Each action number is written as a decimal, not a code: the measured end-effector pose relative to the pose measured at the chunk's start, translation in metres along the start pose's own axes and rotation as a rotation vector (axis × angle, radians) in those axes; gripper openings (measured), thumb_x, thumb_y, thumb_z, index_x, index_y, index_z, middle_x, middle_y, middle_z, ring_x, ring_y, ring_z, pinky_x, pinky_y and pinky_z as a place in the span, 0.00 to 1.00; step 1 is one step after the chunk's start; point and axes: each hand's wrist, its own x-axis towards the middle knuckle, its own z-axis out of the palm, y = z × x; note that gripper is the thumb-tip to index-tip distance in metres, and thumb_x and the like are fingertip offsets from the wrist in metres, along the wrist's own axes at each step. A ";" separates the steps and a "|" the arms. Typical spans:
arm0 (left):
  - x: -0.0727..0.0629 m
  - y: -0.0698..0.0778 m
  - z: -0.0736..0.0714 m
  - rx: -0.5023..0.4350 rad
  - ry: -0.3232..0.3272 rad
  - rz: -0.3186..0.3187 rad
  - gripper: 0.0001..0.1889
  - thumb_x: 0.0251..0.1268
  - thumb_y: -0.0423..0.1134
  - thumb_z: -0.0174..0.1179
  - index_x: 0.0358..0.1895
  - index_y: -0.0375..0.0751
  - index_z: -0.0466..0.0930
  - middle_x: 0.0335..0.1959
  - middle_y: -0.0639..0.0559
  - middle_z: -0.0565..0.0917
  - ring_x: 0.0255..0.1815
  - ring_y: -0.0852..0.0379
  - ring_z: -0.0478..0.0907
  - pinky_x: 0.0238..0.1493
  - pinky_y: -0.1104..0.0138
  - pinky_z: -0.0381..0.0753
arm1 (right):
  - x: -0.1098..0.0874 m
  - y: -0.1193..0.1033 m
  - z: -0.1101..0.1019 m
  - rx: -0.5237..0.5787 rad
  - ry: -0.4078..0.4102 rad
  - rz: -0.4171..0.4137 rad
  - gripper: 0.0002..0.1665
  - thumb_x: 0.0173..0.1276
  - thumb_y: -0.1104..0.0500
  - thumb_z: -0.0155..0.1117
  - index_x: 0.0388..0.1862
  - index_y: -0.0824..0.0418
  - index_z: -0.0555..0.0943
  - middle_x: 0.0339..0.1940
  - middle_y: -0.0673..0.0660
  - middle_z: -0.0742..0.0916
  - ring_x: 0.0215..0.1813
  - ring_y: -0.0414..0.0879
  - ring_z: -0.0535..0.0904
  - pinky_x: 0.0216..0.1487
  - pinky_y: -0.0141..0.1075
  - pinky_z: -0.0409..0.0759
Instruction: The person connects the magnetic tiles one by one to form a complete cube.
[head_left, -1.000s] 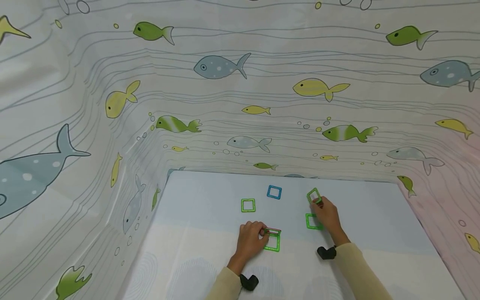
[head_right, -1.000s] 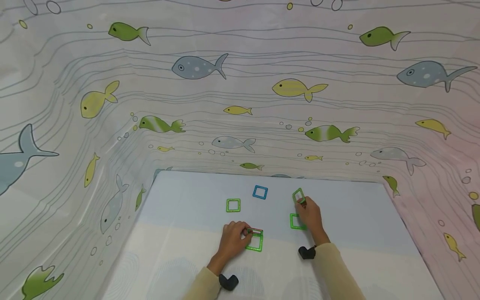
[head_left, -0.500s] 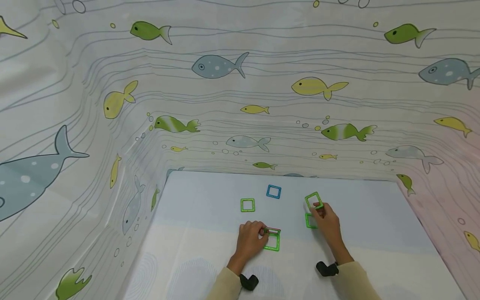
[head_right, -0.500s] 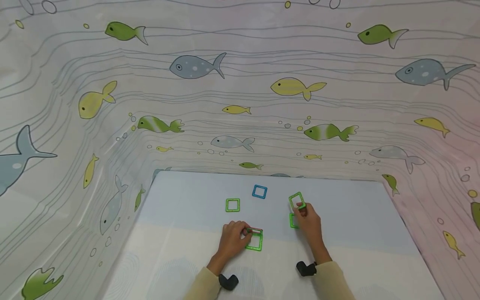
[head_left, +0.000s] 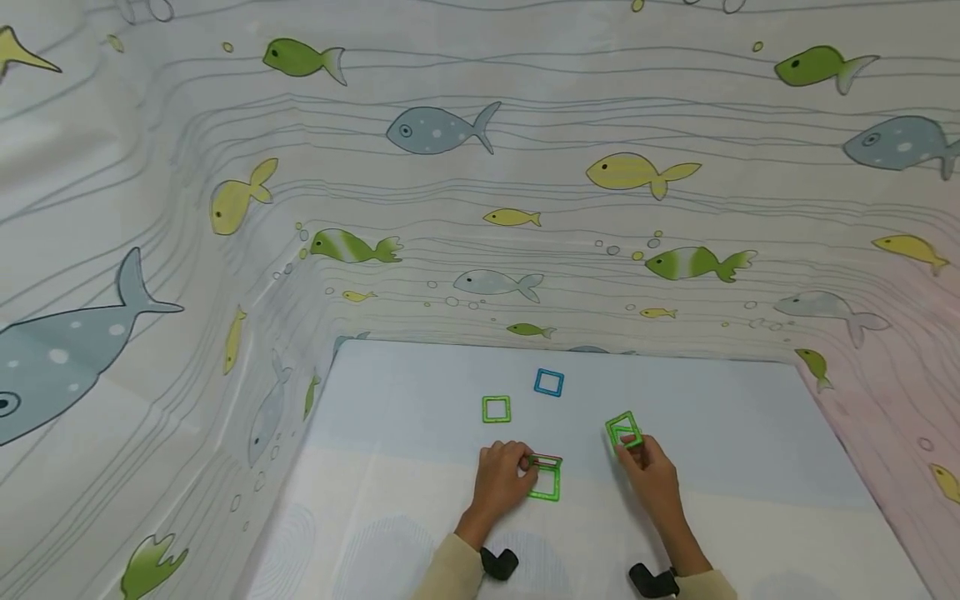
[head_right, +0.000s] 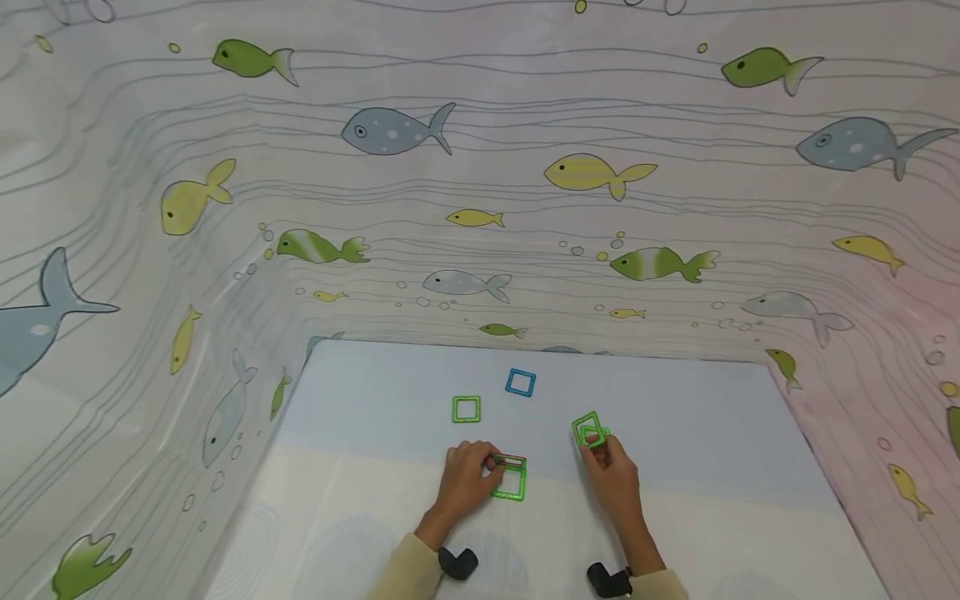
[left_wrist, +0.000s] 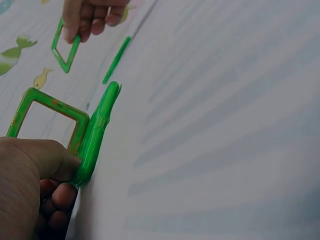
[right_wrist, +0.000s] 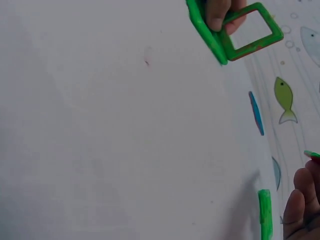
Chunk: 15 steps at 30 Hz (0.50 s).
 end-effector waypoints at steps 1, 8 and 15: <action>0.000 0.000 0.000 -0.003 -0.006 -0.004 0.06 0.55 0.42 0.71 0.32 0.54 0.82 0.23 0.66 0.75 0.28 0.67 0.63 0.39 0.69 0.60 | -0.003 0.002 0.001 -0.004 0.005 -0.010 0.13 0.70 0.55 0.67 0.48 0.58 0.80 0.31 0.53 0.84 0.30 0.36 0.73 0.28 0.30 0.73; 0.001 0.001 0.000 -0.015 -0.020 -0.019 0.05 0.56 0.42 0.70 0.33 0.53 0.82 0.23 0.65 0.75 0.29 0.66 0.63 0.40 0.68 0.61 | -0.021 0.006 0.005 -0.006 0.016 -0.046 0.12 0.68 0.58 0.69 0.46 0.61 0.80 0.30 0.53 0.84 0.28 0.34 0.72 0.26 0.29 0.72; 0.001 0.001 0.000 -0.013 -0.027 -0.028 0.05 0.57 0.43 0.70 0.32 0.53 0.82 0.23 0.65 0.75 0.28 0.66 0.63 0.40 0.69 0.61 | -0.028 0.004 0.012 -0.010 -0.014 -0.004 0.12 0.69 0.57 0.68 0.46 0.59 0.79 0.31 0.54 0.86 0.28 0.34 0.75 0.28 0.29 0.75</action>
